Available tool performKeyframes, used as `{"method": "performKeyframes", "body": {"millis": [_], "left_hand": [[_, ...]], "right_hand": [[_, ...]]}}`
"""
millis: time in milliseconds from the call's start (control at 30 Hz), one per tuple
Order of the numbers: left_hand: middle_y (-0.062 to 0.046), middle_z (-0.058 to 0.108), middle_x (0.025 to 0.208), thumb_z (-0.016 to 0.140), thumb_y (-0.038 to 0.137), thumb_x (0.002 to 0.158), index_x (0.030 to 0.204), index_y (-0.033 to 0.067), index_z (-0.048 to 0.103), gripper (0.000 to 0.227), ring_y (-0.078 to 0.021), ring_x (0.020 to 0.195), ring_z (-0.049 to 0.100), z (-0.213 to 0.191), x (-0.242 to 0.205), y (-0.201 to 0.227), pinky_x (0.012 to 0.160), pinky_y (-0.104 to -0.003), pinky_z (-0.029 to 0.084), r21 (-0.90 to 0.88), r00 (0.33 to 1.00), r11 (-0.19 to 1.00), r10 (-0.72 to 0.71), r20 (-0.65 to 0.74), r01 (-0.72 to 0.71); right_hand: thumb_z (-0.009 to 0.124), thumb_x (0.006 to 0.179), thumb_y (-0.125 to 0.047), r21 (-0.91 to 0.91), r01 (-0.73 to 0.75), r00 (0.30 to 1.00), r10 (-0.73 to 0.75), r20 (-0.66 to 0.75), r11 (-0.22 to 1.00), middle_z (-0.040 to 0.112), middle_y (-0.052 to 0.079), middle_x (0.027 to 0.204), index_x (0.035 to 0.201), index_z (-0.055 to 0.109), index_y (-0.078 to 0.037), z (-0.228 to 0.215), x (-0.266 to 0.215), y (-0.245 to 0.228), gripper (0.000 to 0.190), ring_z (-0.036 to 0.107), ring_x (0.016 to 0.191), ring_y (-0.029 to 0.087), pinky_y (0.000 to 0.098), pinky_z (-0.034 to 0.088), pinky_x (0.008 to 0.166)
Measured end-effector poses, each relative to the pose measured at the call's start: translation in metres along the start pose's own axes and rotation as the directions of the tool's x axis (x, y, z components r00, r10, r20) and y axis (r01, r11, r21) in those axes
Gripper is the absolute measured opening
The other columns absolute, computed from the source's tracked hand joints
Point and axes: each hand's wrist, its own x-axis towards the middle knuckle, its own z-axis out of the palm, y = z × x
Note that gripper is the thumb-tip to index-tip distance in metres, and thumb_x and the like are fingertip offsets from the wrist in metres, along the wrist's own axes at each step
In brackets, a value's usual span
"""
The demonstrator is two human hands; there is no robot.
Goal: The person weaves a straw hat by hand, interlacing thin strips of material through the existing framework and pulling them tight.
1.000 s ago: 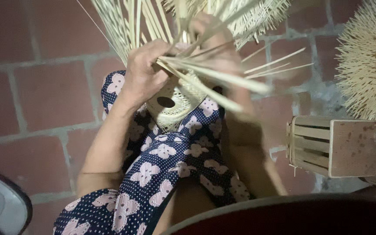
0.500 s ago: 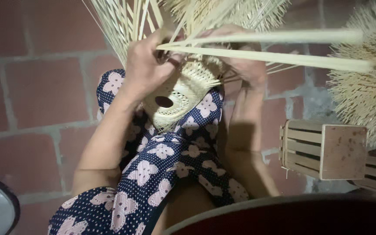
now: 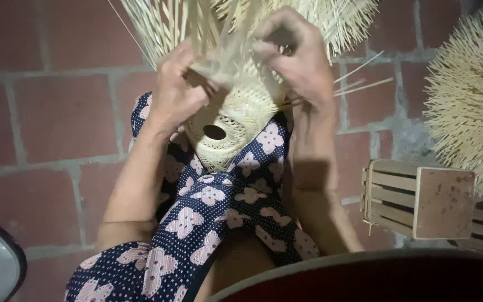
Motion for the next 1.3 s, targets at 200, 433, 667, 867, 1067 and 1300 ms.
{"method": "performKeyframes", "body": {"millis": [200, 433, 667, 867, 1067, 1300], "left_hand": [[0.001, 0.067, 0.083, 0.075, 0.018, 0.098, 0.102, 0.0130, 0.074, 0.007, -0.0099, 0.073, 0.062, 0.017, -0.003, -0.019, 0.058, -0.028, 0.049, 0.044, 0.968, 0.969, 0.247, -0.051, -0.245], [0.004, 0.068, 0.079, 0.072, 0.027, 0.104, 0.103, 0.0182, 0.074, 0.009, -0.0076, 0.070, 0.062, 0.024, -0.002, -0.019, 0.060, -0.026, 0.049, 0.098, 0.949, 0.950, 0.306, -0.080, -0.298], [0.004, 0.064, 0.071, 0.073, 0.031, 0.101, 0.101, 0.0190, 0.075, 0.012, -0.0086, 0.061, 0.056, 0.019, 0.004, -0.016, 0.058, -0.028, 0.043, 0.187, 0.915, 0.906, 0.397, -0.074, -0.378], [0.001, 0.067, 0.080, 0.072, 0.030, 0.105, 0.104, 0.0105, 0.070, 0.019, -0.0040, 0.063, 0.058, 0.007, 0.007, -0.007, 0.051, -0.023, 0.047, 0.057, 0.996, 0.995, 0.083, 0.039, -0.085], [-0.003, 0.068, 0.081, 0.073, 0.018, 0.097, 0.106, 0.0045, 0.070, 0.017, -0.0088, 0.063, 0.057, 0.020, 0.010, -0.004, 0.053, -0.025, 0.045, 0.079, 0.996, 0.993, 0.086, -0.015, -0.084], [-0.004, 0.068, 0.101, 0.074, 0.024, 0.098, 0.121, 0.0055, 0.066, 0.030, -0.0150, 0.084, 0.068, -0.009, 0.003, 0.007, 0.075, -0.031, 0.059, 0.040, 0.996, 0.999, -0.012, -0.087, 0.015]], "right_hand": [[0.068, 0.091, -0.011, -0.076, 0.324, 0.946, -0.323, 0.020, 0.943, 0.061, 0.009, 0.092, 0.120, 0.068, -0.004, 0.010, 0.018, 0.010, 0.030, 0.059, 0.074, 0.014, 0.0261, 0.051, 0.062], [0.072, 0.104, -0.003, 0.327, 0.256, 0.946, -0.305, 0.106, 0.910, 0.067, 0.009, 0.106, 0.120, 0.066, -0.003, -0.001, 0.016, 0.012, 0.016, 0.065, 0.083, 0.011, 0.0244, 0.057, 0.076], [0.079, 0.092, -0.010, 0.013, 0.033, 0.993, -0.034, 0.114, 0.999, 0.072, 0.008, 0.095, 0.097, 0.075, -0.005, 0.035, 0.019, 0.030, 0.009, 0.066, 0.075, 0.015, 0.0278, 0.059, 0.079], [0.074, 0.098, -0.020, 0.730, 0.202, 0.906, -0.407, 0.113, 0.653, 0.067, 0.010, 0.116, 0.109, 0.065, -0.004, -0.002, -0.002, 0.072, 0.021, 0.067, 0.097, 0.017, 0.0279, 0.060, 0.086], [0.072, 0.106, -0.011, 0.401, 0.053, 0.993, -0.006, -0.116, 0.914, 0.073, 0.012, 0.109, 0.128, 0.062, -0.005, 0.006, -0.007, 0.043, 0.024, 0.072, 0.099, 0.021, 0.0336, 0.064, 0.087], [0.072, 0.087, -0.003, 0.283, -0.069, 0.888, 0.188, -0.419, 0.957, 0.066, 0.000, 0.084, 0.115, 0.057, -0.009, 0.046, 0.014, 0.003, 0.032, 0.066, 0.075, 0.012, 0.0244, 0.060, 0.064]]}}
